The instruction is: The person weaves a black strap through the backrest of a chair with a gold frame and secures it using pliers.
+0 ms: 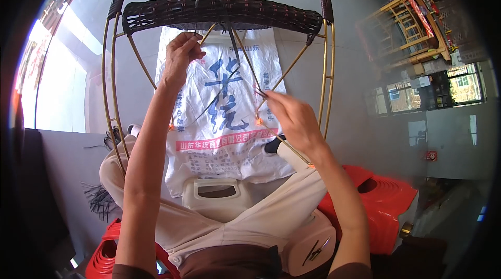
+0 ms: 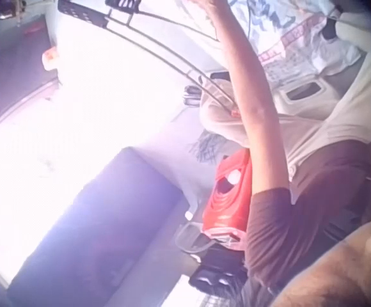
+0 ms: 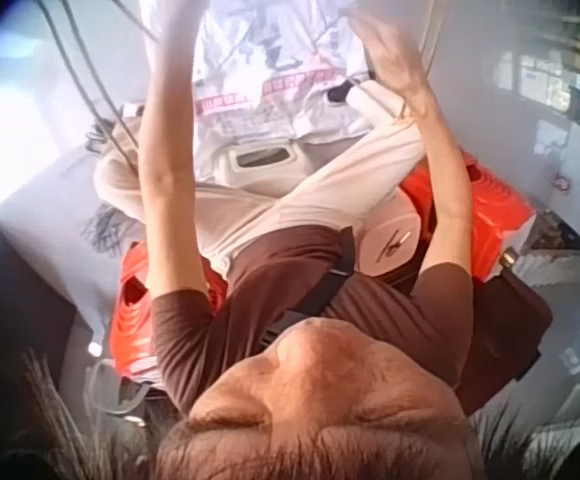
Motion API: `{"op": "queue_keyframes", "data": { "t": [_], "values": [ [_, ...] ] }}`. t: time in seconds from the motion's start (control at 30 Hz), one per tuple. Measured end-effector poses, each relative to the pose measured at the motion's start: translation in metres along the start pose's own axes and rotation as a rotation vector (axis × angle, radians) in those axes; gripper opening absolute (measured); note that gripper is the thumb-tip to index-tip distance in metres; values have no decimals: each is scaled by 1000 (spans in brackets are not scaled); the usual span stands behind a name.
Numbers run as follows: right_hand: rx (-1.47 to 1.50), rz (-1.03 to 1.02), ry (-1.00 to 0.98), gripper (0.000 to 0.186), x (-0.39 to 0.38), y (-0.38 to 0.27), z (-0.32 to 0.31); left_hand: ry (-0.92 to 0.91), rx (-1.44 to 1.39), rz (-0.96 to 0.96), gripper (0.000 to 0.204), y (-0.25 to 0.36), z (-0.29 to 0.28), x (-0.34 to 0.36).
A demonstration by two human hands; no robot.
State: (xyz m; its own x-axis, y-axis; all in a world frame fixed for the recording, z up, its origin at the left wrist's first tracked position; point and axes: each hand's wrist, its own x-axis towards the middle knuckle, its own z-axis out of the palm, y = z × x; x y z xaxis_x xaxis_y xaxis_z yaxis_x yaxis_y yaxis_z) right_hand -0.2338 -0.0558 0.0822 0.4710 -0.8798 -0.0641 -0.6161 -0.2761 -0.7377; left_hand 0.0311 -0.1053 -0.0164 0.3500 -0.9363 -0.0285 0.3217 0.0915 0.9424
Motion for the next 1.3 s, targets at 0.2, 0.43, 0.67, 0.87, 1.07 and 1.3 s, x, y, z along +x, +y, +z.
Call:
{"op": "queue_keyframes", "data": {
  "t": [0.2,0.43,0.67,0.87,1.07,1.3],
  "values": [
    [-188,-208,14,28,127,-24,45,4,91,41,13,0,4,5],
    [-240,-199,-40,26,157,-44,60,26,3,97,13,-3,4,1],
    [-146,-228,1,28,172,-43,71,33,7,138,12,-4,5,3],
    [-117,-136,-7,26,179,-42,74,-12,37,107,15,-5,3,2],
    [-86,-103,-44,26,185,-40,73,1,60,107,14,-7,2,5],
    [-111,-65,-67,28,180,-47,68,-5,86,101,15,-2,1,0]
  ]
}}
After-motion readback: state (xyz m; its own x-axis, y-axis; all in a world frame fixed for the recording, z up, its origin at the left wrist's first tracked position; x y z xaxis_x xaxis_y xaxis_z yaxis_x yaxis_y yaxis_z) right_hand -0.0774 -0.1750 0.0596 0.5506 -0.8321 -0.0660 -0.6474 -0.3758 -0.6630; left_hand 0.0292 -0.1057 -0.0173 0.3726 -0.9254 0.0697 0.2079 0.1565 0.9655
